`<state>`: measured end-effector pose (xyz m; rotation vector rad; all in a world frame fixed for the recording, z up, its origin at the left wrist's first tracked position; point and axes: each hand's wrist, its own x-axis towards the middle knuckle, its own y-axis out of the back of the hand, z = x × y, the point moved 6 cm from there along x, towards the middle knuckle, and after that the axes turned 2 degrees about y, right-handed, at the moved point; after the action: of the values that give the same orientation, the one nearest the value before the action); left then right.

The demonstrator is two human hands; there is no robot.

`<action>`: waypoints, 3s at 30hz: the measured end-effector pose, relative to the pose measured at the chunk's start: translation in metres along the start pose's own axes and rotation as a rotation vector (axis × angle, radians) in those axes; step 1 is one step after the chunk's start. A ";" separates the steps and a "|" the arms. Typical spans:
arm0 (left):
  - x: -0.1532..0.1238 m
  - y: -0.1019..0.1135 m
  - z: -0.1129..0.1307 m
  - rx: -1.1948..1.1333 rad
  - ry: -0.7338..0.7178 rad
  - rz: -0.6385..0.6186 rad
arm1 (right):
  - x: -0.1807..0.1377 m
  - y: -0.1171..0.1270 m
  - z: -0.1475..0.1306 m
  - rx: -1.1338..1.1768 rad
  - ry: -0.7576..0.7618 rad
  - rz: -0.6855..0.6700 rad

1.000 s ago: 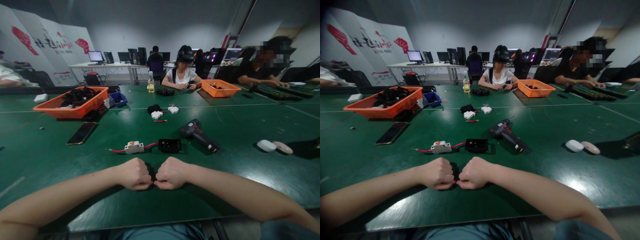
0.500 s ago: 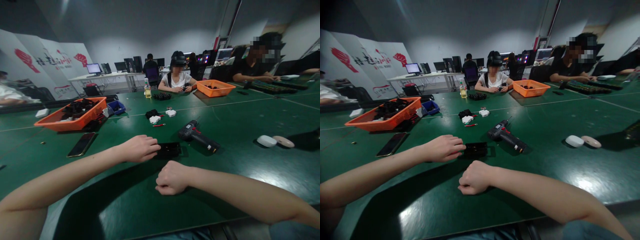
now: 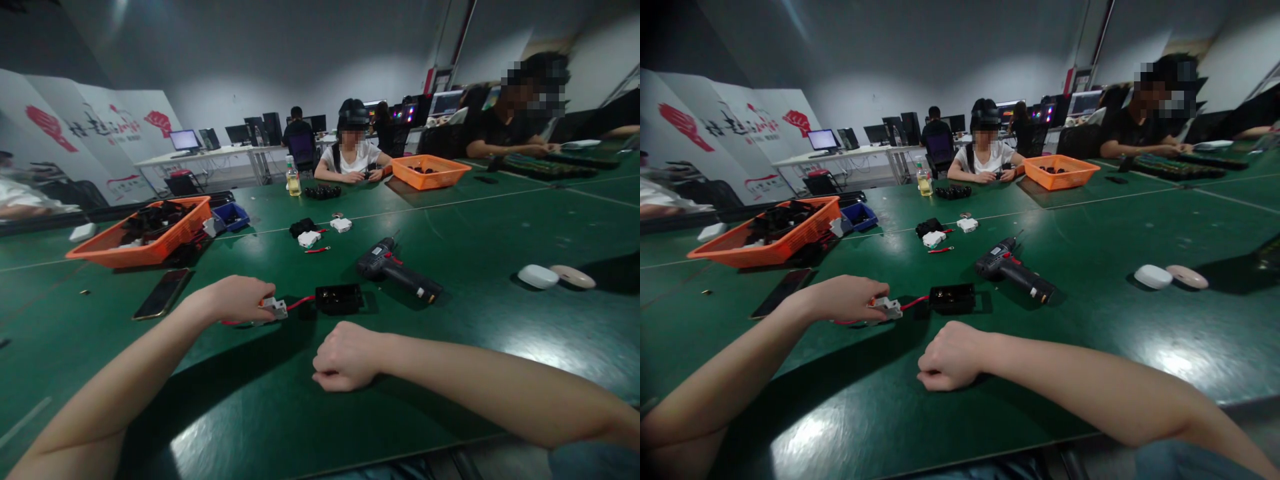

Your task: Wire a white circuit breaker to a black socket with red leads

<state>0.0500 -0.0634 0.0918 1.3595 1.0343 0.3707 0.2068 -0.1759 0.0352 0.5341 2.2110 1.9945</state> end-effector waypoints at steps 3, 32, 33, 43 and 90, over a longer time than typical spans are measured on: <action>0.001 -0.005 0.003 -0.019 -0.028 -0.008 | 0.001 -0.001 0.001 -0.010 -0.014 -0.005; 0.004 -0.014 0.007 -0.073 -0.116 0.007 | 0.003 -0.003 0.002 0.006 -0.014 -0.005; 0.004 -0.014 0.007 -0.074 -0.116 0.010 | 0.003 -0.003 0.002 0.005 -0.015 -0.005; 0.007 -0.016 0.008 -0.079 -0.108 0.030 | 0.003 -0.002 0.002 0.016 -0.010 -0.002; -0.025 -0.047 0.149 -0.403 -0.784 0.454 | 0.003 -0.037 -0.021 0.095 0.263 -0.007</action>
<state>0.1365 -0.1850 0.0407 1.1957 -0.0082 0.3118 0.1901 -0.1974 0.0020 0.2855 2.4629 2.0700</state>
